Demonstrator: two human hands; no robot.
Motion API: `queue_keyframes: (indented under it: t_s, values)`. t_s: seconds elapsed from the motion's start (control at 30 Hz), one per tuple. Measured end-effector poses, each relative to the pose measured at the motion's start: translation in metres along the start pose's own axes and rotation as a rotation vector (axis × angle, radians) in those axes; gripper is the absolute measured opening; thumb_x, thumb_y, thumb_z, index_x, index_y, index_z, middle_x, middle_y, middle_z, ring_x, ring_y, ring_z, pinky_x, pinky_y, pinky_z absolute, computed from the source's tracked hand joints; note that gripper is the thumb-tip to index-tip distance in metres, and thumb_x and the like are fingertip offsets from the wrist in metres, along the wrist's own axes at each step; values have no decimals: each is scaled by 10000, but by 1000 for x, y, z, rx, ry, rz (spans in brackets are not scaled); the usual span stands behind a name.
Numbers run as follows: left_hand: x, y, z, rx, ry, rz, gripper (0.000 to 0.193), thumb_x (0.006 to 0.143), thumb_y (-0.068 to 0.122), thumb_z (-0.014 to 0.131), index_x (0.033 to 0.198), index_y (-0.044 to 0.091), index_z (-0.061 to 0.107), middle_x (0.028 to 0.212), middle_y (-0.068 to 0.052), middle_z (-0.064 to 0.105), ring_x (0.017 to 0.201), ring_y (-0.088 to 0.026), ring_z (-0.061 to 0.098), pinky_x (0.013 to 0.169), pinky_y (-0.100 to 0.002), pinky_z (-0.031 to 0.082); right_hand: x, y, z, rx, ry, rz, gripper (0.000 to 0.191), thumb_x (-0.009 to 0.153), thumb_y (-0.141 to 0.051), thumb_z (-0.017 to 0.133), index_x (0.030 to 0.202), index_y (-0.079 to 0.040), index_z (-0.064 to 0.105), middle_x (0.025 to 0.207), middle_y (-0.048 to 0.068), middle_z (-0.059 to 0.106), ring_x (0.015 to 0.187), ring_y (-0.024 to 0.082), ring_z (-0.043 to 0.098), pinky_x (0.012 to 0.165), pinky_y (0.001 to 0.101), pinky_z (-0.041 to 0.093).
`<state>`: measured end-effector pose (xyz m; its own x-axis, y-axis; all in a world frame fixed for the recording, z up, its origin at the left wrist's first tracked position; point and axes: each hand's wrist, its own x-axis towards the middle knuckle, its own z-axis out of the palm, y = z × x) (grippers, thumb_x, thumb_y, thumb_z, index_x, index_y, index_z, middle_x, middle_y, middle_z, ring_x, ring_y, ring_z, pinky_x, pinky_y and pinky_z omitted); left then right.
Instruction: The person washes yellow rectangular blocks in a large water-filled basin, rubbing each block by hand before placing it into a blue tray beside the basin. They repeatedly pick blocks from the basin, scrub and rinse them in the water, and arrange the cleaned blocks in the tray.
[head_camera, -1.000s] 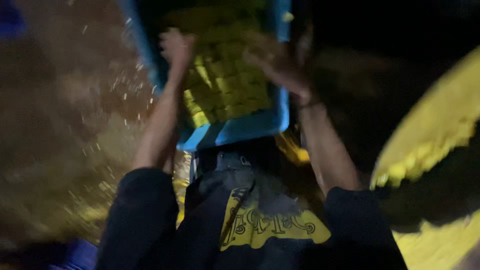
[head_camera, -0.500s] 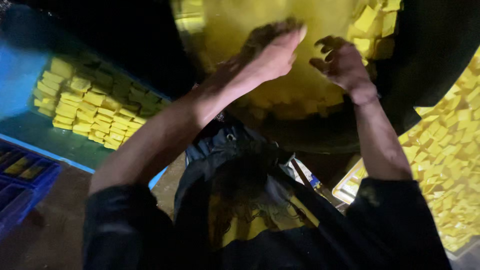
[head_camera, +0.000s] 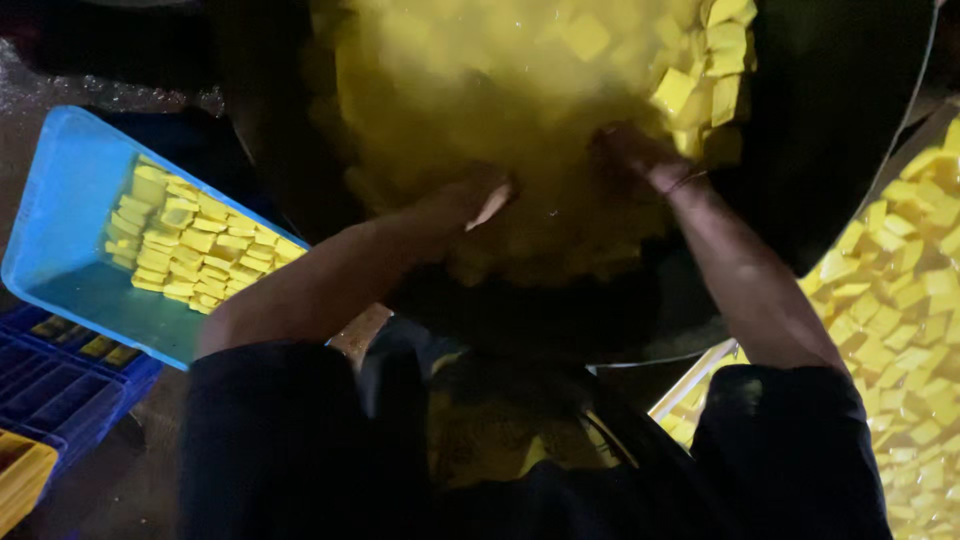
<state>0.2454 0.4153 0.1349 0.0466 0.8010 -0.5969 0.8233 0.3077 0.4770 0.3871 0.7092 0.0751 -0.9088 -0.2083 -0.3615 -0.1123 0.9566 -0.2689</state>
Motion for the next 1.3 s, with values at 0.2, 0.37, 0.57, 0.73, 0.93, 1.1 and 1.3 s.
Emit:
queue_keyframes:
  t_s: [0.2, 0.37, 0.57, 0.73, 0.93, 1.1, 1.3]
  values:
    - [18, -22, -46, -31, 342, -99, 754, 994, 499, 663, 1482, 38, 318, 1446, -277, 241, 1338, -461, 329, 1067, -626, 373, 93, 23, -92, -135, 224, 152, 210, 950, -171, 614, 1126, -101, 703, 1039, 83, 667, 889, 205, 645, 689, 315, 534]
    - [50, -52, -65, 12, 403, -183, 732, 988, 492, 661, 1460, 37, 335, 1419, -267, 268, 1315, -452, 350, 1054, -618, 386, 182, -6, -134, -253, 164, 386, 103, 950, -68, 640, 1040, -44, 684, 775, 114, 642, 689, 202, 618, 504, 367, 505]
    - [60, -81, -81, -63, 322, -201, 706, 979, 483, 659, 1434, 35, 356, 1387, -256, 300, 1289, -441, 375, 1039, -609, 401, 205, -10, -141, -162, 61, 508, 191, 949, -57, 649, 1134, -25, 685, 970, 167, 683, 837, 254, 658, 712, 409, 555]
    - [54, -105, -95, -526, 575, -132, 684, 972, 476, 657, 1412, 34, 374, 1360, -246, 327, 1266, -432, 396, 1026, -601, 414, 156, 33, -130, 1583, 422, -861, 321, 991, -326, 651, 1273, -175, 663, 1396, 24, 588, 1291, 171, 586, 1149, 407, 494]
    - [97, -87, -89, -1761, 951, 147, 659, 964, 467, 655, 1386, 32, 395, 1328, -234, 359, 1240, -421, 421, 1010, -592, 429, 104, 42, -115, 1325, 236, 202, 355, 915, -132, 857, 1223, -54, 701, 1100, 41, 747, 996, 163, 681, 913, 294, 554]
    - [143, -56, -84, -2281, 986, 411, 638, 957, 459, 653, 1364, 31, 412, 1301, -225, 386, 1217, -411, 442, 997, -584, 442, 101, 3, -115, 1576, 298, 31, 315, 891, -29, 827, 1164, -20, 671, 1002, 59, 764, 929, 151, 728, 922, 285, 612]
    - [148, -30, -89, -2445, 1071, 492, 613, 949, 450, 650, 1337, 29, 433, 1268, -213, 418, 1190, -400, 467, 982, -575, 458, 111, -39, -127, 1245, 590, 10, 288, 1070, -23, 771, 1287, 9, 585, 1267, 102, 611, 1186, 178, 618, 1091, 344, 560]
